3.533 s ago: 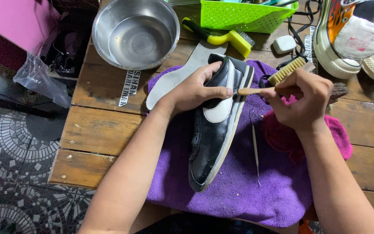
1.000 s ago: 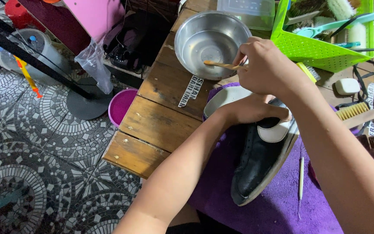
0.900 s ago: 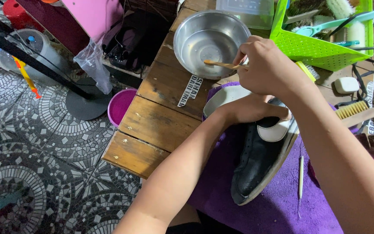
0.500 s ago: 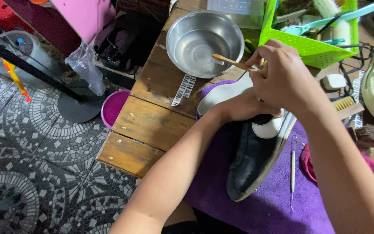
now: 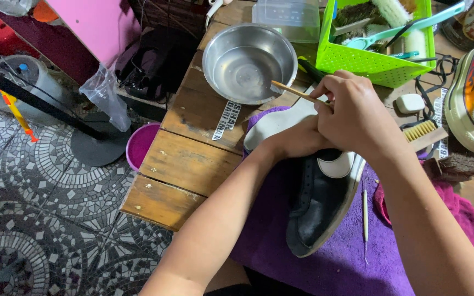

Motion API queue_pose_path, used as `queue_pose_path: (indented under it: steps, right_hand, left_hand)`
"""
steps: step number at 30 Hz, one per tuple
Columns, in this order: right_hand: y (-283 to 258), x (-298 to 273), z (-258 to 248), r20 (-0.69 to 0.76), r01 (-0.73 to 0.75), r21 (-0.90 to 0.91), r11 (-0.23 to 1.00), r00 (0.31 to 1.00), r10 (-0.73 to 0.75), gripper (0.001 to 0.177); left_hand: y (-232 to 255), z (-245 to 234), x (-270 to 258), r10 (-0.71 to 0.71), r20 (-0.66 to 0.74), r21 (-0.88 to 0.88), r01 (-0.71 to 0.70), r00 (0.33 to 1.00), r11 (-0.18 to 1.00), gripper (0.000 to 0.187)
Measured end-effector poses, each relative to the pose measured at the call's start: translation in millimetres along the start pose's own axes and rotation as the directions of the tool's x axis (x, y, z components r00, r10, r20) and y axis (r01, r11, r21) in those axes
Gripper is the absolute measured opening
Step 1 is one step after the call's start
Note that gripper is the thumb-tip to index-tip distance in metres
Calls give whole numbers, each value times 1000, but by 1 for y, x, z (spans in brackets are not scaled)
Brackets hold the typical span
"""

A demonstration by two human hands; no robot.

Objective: Cleaning the midsole and interior of a black sneaker using a toothbrush and cleaning solution.

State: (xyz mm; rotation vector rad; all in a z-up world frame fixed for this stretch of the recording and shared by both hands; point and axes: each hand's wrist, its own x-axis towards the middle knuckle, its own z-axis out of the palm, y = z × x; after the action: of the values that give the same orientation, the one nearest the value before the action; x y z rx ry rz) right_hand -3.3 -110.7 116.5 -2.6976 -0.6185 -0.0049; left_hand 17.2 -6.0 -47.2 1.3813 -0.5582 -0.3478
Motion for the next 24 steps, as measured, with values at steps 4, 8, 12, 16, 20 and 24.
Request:
queue_pose_path:
  steps: [4,8,12,16,20,24]
  right_hand:
    - [26,-1,7,-112,91,11,996,990,-89,16]
    - [24,-17,-22,-76,-165,336,927,977,201,24]
    - [75,-51,-36,-59,-230,502,834,953,298,7]
    - [128,-93,-33,-142,-104,665,740,955,262,8]
    - [161,-123,-13,-145,-37,716,697,969,200,29]
    - [178,-138,12,-246,1,615,788,950,191,22]
  left_hand:
    - [14,5,-4,-97,-3,23,97,995,995,36]
    - [55,9,-14,-203,15,37,202,979,979,44]
    - [34,6,-6,-89,110,-72,97,990,993,40]
    - [46,8,-7,-212,64,-6,213,975,977,73]
    - [39,8,-7,-168,97,-97,177,981,979,45]
    - [43,11,-8,-180,108,-160,195,978,968,44]
